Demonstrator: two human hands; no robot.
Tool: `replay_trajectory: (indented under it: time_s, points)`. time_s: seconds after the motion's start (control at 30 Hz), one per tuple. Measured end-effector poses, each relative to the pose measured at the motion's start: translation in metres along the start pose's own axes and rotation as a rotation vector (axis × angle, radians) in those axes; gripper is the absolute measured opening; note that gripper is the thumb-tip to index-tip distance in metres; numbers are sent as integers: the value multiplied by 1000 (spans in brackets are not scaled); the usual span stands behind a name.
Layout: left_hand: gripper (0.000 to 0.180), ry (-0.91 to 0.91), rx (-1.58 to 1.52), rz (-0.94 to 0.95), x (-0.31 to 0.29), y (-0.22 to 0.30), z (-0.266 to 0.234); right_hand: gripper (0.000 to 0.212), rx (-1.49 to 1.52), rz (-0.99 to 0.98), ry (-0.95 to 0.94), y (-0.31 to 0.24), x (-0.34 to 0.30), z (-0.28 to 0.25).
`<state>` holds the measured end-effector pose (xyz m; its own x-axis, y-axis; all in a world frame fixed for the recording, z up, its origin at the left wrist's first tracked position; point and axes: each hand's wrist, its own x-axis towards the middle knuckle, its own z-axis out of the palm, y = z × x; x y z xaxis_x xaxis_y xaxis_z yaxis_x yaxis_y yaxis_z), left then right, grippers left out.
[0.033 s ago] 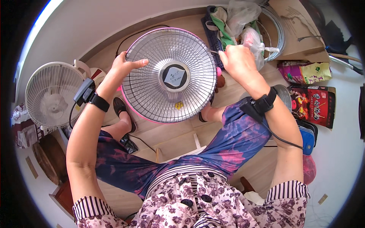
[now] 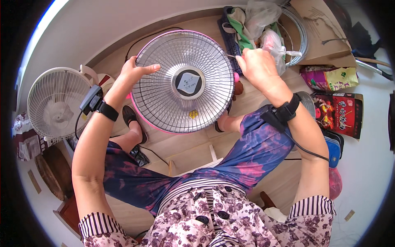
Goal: The person uses a tool and their hands to attach and secure the guard along the outer rim of an electric heater.
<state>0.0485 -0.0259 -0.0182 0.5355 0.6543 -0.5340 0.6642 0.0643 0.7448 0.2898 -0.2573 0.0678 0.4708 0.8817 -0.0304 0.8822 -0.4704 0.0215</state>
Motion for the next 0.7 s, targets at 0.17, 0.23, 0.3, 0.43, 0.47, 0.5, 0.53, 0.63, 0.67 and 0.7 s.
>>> replay_trajectory:
  time_s: [0.17, 0.23, 0.3, 0.43, 0.47, 0.5, 0.53, 0.63, 0.67, 0.7]
  points:
    - [115, -14, 7, 18, 0, -1, -4, 16, -100, -357, 22, 8, -3, -5]
    - [115, -28, -3, 27, 1, 1, -2, 17, -166, -494, -30, 16, -3, -1]
    - [114, 3, 21, 11, 3, -3, -3, 14, -214, -532, -8, 16, -1, -1]
    - [112, 8, 24, 1, 8, -8, -2, 7, -232, -615, -37, 15, 3, -2]
    - [112, 10, 16, 12, 7, -7, -2, 5, -195, -573, -29, 13, 3, -3]
    - [112, 11, 9, 22, 6, -7, -2, 5, -194, -570, -30, 10, 3, -2]
    - [112, 9, 11, 21, 7, -7, 0, 6, -131, -432, -53, 6, 2, -2]
    - [111, 9, -30, 40, 7, -9, -1, 14, 21, -181, -46, 4, 4, 2]
    - [111, -8, -34, 37, 6, -7, 1, 18, 108, -64, -23, 4, 6, 4]
    - [110, -26, -39, 34, 5, -5, 1, 18, 109, -61, -23, 6, 8, 4]
